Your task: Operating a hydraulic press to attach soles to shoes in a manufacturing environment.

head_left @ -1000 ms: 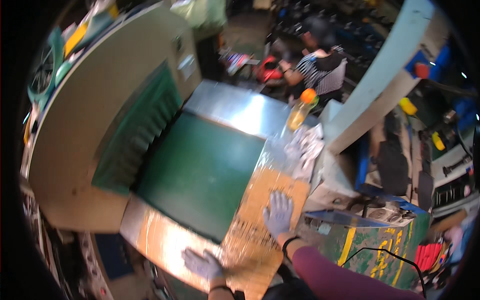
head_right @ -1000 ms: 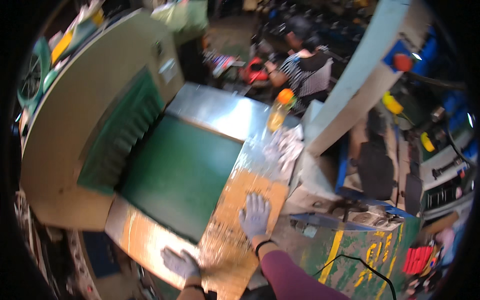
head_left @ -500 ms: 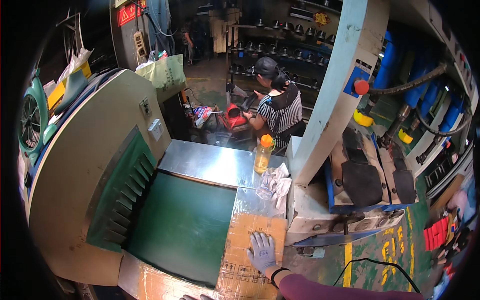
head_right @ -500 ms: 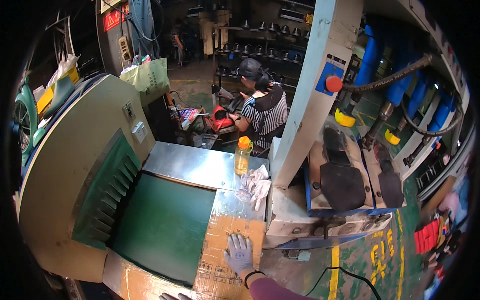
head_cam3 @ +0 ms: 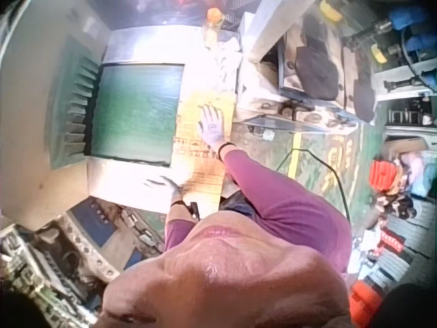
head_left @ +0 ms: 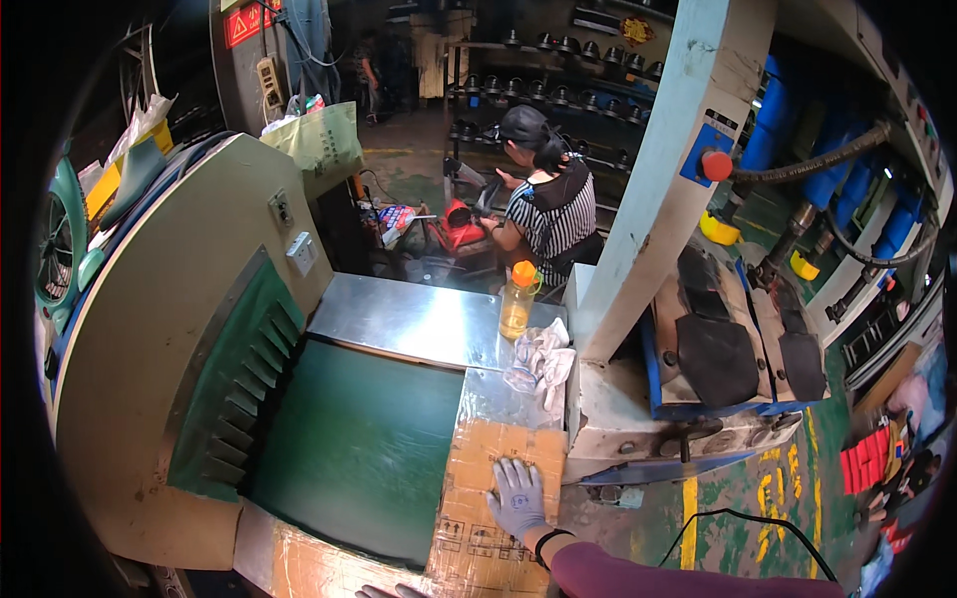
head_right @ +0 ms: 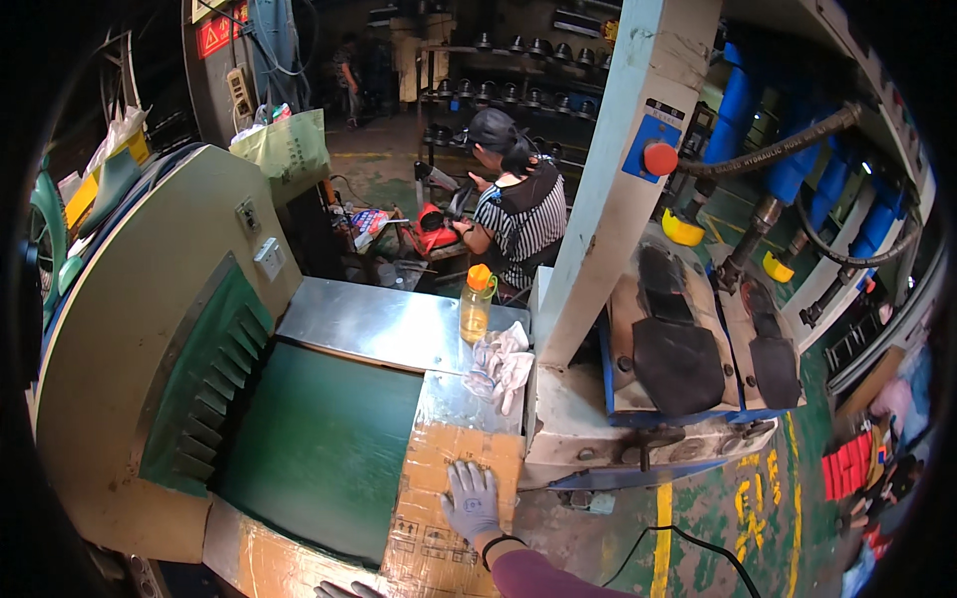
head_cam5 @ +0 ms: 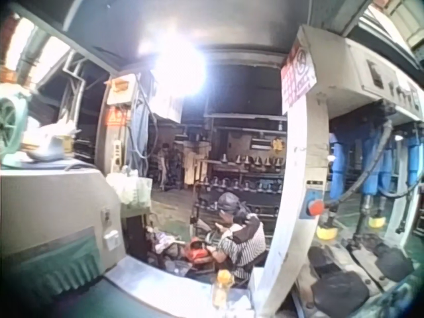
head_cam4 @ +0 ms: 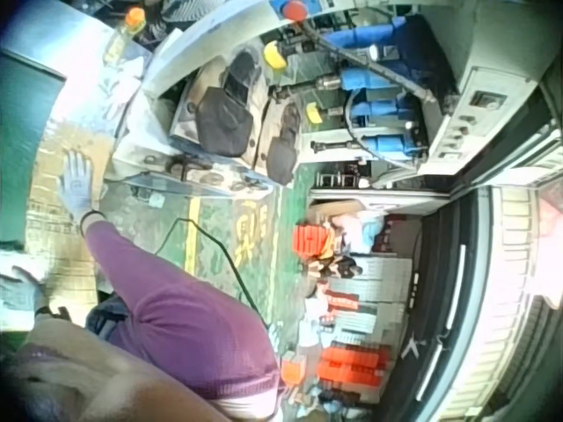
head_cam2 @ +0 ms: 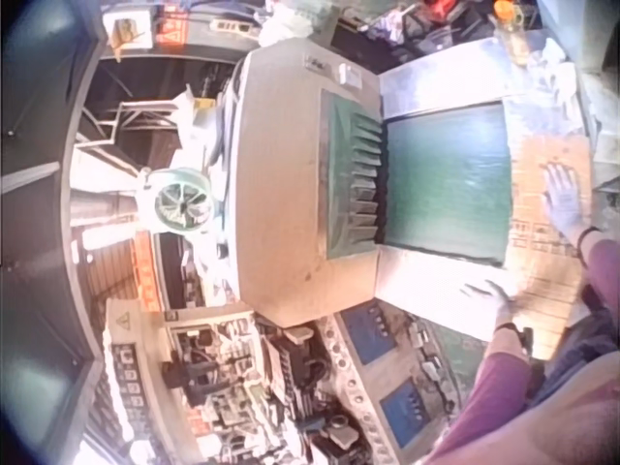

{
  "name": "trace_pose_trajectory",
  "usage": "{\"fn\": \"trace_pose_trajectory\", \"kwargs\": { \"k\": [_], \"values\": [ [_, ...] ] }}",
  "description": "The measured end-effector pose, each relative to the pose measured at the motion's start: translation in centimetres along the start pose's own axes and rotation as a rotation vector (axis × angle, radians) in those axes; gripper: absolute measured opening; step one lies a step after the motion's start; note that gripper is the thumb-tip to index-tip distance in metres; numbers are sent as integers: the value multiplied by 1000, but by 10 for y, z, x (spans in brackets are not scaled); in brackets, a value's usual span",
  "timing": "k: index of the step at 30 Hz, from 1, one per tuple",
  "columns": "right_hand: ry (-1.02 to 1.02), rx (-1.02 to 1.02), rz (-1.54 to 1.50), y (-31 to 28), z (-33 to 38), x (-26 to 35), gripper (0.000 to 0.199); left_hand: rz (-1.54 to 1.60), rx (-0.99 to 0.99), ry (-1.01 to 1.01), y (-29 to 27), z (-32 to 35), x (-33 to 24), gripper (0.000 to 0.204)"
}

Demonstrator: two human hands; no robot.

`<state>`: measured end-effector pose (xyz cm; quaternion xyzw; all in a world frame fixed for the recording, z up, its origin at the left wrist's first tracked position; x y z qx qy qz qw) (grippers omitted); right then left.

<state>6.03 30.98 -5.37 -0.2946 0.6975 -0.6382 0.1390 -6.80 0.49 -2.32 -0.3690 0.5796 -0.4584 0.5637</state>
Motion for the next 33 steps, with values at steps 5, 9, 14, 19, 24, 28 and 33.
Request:
{"fn": "trace_pose_trajectory", "kwargs": {
  "k": [5,9,14,19,24,28,33],
  "values": [
    [4,4,0,-1,-1,0,62,74,-54,20,1,0,0,71],
    [0,-17,-49,0,0,-1,62,-19,-25,-12,-2,1,-2,71],
    [-2,-28,-58,1,1,-1,62,2,-51,-4,-2,2,0,71],
    [-8,-32,-52,0,1,-1,62,-8,-71,11,-2,1,1,72],
    [-2,-1,-3,1,1,-1,62,-32,7,-40,-10,2,-7,75],
    [-7,-3,-5,3,1,-1,64,-32,-4,-39,-4,0,-2,76],
    [-12,-11,-12,1,0,1,63,-29,10,-7,-2,0,1,75]
  ]
}}
Point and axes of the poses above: each hand's wrist, its own z-axis away from the middle knuckle, its own y-axis out of the palm, x = y × z, the point moved 7 cm from there along -z, towards the middle knuckle, and after that the axes turned 3 degrees about -x, right-handed, at the moved point
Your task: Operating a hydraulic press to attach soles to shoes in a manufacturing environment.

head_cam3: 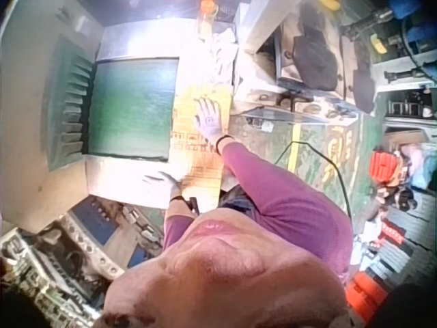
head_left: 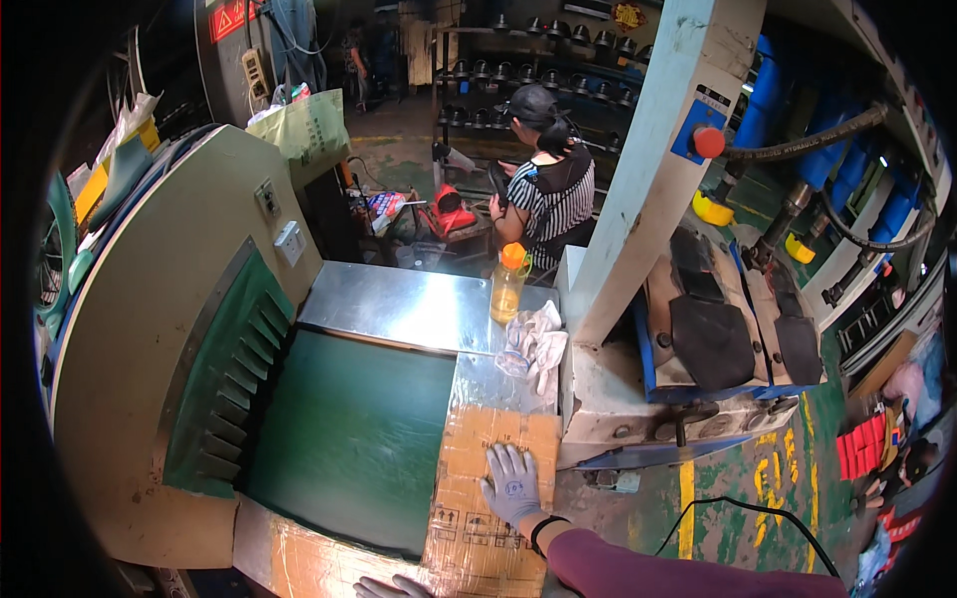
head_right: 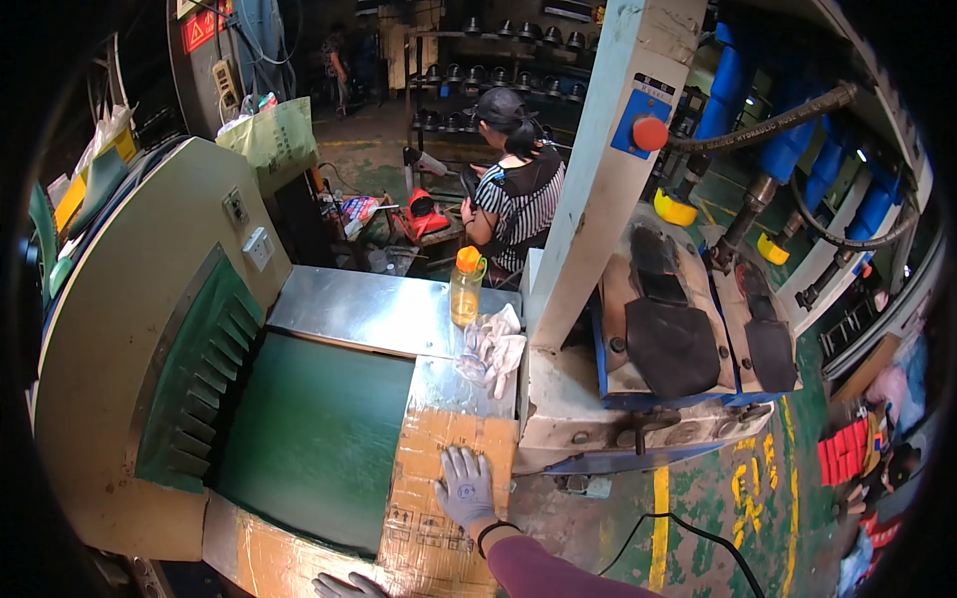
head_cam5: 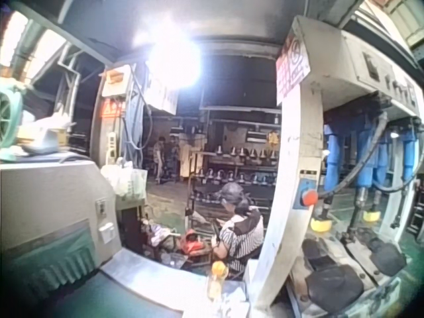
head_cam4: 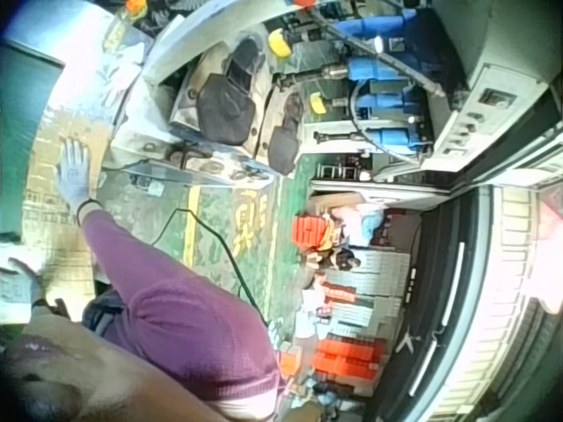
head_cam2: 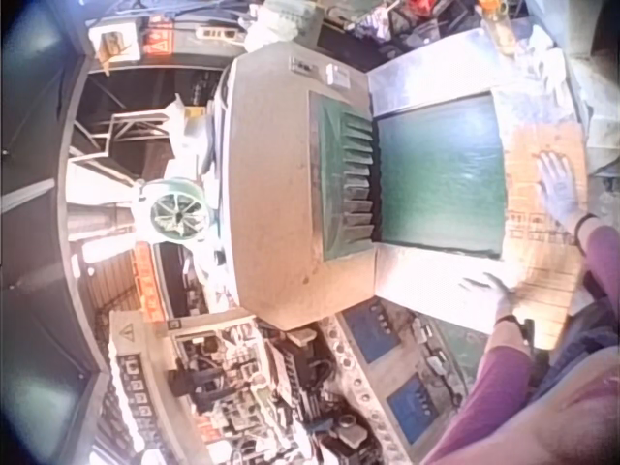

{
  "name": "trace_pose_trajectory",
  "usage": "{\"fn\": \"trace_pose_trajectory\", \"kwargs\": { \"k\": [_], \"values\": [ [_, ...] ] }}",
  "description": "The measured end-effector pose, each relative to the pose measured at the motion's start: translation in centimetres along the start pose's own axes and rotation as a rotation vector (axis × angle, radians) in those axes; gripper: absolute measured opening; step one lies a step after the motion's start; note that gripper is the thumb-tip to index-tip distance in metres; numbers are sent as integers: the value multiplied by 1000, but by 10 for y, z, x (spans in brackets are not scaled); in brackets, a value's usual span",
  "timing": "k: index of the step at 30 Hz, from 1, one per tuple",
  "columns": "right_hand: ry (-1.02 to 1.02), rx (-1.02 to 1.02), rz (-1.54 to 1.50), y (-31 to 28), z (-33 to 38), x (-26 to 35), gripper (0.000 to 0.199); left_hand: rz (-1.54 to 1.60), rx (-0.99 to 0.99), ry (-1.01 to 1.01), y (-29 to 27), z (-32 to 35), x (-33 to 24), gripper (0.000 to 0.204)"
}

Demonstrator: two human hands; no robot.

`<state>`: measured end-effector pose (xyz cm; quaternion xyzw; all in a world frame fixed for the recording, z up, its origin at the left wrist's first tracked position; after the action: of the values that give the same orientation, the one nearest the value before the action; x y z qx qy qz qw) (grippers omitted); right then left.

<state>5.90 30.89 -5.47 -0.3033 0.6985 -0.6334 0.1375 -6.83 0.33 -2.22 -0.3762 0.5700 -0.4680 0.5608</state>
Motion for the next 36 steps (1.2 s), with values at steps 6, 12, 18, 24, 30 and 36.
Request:
{"fn": "trace_pose_trajectory", "kwargs": {
  "k": [6,12,18,24,30,36],
  "values": [
    [3,10,8,0,0,-2,63,-95,14,0,-4,1,-6,74],
    [4,4,0,-2,0,0,62,-61,-11,4,-6,1,-6,74],
    [-1,-2,-5,-2,-1,0,62,-81,-14,13,-5,2,-6,74],
    [2,-12,-27,-3,-1,-1,62,-90,-59,31,-1,2,-3,73],
    [14,18,-15,-1,0,-2,63,-21,-56,11,-2,2,-3,74],
    [18,19,-27,-2,0,-3,62,-29,-33,13,-8,3,-10,75]
  ]
}}
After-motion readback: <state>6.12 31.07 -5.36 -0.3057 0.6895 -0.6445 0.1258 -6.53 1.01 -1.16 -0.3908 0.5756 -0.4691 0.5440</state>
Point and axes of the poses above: each hand's wrist, its own z-axis away from the middle knuckle, its own y-axis out of the palm, x = y × z, the point moved 7 cm from there along -z, towards the middle knuckle, and after that the axes turned 3 degrees about -x, right-handed, at the moved point
